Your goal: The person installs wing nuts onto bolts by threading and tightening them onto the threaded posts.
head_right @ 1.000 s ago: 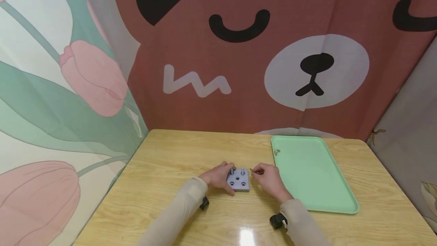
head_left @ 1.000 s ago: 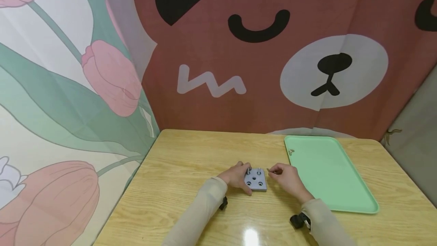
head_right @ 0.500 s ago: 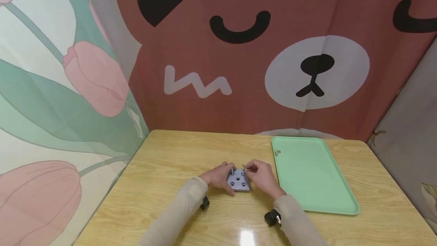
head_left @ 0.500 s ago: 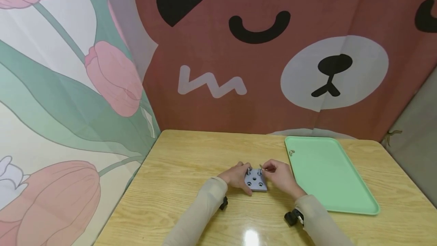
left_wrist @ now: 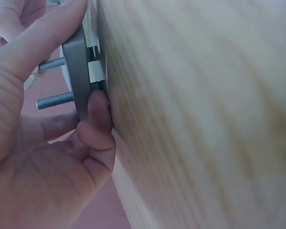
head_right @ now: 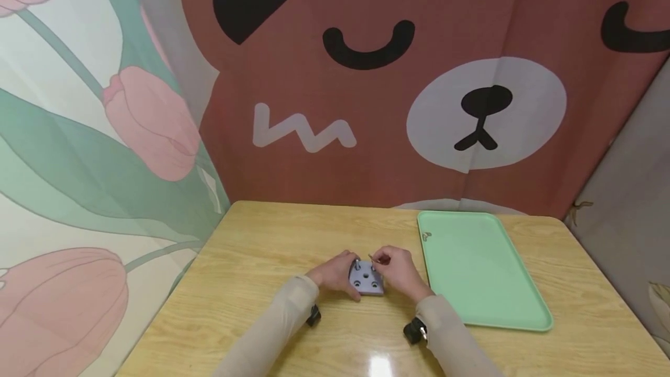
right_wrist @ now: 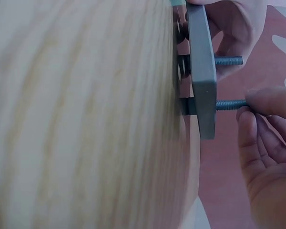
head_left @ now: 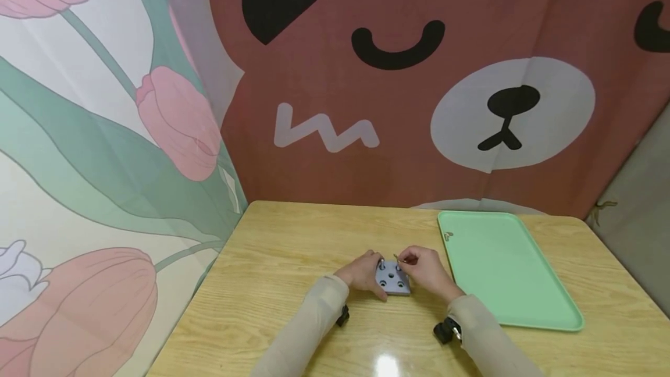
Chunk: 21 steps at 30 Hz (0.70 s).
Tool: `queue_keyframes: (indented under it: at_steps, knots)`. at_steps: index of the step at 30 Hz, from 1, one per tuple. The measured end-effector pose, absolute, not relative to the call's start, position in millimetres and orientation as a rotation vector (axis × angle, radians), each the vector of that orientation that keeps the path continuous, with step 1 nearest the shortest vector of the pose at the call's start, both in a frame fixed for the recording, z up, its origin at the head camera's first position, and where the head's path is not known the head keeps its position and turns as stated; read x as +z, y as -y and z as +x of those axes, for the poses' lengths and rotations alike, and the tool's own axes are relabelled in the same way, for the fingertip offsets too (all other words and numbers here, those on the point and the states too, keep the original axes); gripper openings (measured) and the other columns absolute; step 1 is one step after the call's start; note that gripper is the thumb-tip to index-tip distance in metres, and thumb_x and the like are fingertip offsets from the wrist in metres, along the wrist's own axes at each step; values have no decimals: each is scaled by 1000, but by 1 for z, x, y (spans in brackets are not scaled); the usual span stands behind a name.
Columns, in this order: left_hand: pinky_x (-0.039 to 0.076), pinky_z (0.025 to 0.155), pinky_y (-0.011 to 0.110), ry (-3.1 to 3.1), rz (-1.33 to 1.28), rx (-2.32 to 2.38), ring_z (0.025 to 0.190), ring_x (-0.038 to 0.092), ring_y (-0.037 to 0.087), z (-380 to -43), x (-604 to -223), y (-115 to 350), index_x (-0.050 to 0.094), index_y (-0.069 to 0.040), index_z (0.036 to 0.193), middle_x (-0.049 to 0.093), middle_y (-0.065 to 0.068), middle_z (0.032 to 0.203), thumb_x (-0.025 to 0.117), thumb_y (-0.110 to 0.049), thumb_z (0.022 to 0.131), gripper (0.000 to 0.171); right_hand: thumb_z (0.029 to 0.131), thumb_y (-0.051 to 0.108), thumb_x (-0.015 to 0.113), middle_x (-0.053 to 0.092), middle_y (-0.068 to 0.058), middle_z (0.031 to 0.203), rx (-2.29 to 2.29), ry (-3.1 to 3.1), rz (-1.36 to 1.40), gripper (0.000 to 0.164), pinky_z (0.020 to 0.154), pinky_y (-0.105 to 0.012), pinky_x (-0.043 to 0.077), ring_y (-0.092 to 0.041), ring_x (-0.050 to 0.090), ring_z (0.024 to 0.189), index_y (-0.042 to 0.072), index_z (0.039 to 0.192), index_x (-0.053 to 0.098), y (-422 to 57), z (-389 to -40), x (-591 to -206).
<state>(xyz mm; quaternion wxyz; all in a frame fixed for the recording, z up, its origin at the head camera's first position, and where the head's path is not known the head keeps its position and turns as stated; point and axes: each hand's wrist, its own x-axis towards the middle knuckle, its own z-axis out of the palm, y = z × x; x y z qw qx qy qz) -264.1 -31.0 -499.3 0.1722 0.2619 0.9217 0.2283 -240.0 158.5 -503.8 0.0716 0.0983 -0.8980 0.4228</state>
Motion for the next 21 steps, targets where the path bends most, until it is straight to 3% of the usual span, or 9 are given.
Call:
queue_keyframes:
  at_steps: [9,21]
  knots:
    - [41,79,22,-2624,778,609,87,46,7,-266,-504,35,46,-10,131,45,-2,107,88,-35,64,83,80,3,73,65,6,78,1210,2678,411,8,65,-27,48,-9,59,72,10,83,70,-162,-244,-507]
    - [40,82,24,-2560,779,799,88,47,6,-272,-509,41,50,-11,131,49,-5,105,89,-33,63,82,83,-4,65,67,0,94,1124,2773,588,21,72,-31,50,-15,62,84,7,99,71,-175,-244,-501]
